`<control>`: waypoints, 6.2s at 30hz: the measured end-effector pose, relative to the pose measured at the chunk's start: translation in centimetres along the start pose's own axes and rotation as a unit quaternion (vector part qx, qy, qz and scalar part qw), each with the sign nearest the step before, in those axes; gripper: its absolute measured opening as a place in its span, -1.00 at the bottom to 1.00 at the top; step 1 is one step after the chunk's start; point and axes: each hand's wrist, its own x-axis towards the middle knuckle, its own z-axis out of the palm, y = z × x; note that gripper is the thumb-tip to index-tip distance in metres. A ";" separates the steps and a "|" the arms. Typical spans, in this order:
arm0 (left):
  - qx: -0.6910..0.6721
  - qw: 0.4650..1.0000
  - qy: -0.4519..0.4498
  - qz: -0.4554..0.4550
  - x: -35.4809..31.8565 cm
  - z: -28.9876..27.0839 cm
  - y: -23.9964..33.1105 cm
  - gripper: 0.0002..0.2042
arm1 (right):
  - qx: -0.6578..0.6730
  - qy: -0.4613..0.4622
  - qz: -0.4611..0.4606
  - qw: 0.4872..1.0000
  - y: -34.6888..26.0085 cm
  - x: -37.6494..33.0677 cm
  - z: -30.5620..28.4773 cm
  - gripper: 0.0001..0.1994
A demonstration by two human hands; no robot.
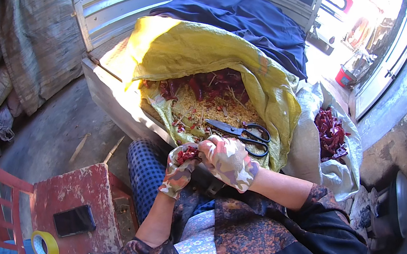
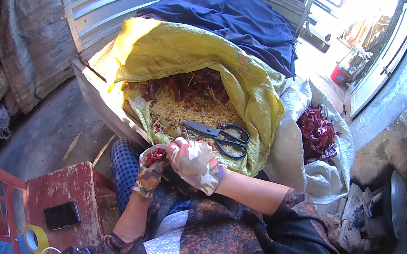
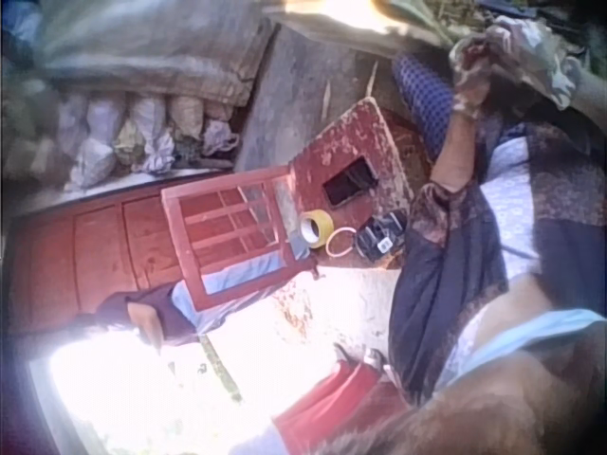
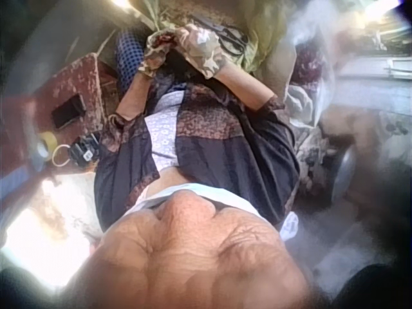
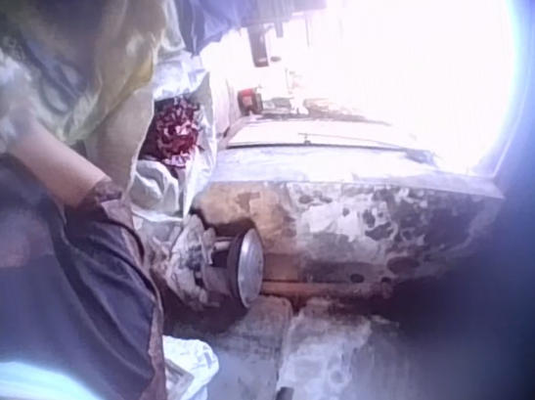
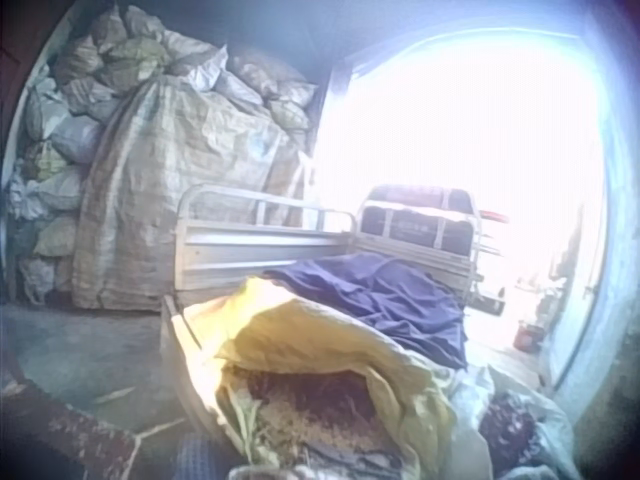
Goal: The person trims the stems from red chili peppers using scissors and places the peppers into a bag.
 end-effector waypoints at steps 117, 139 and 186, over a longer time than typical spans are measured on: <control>-0.199 0.971 0.068 -0.117 -0.6 1.4 0.7 -0.87 | 0.195 0.231 0.156 0.940 15.0 7.6 1.3 -0.88; -0.351 0.902 0.002 -0.251 -0.4 4.2 5.2 -0.78 | -0.078 0.055 -0.226 0.969 3.2 -0.3 0.3 -0.73; -0.037 0.997 0.017 -0.068 -0.9 3.4 3.2 -0.61 | 0.765 0.010 0.297 0.571 2.4 0.5 3.2 -0.94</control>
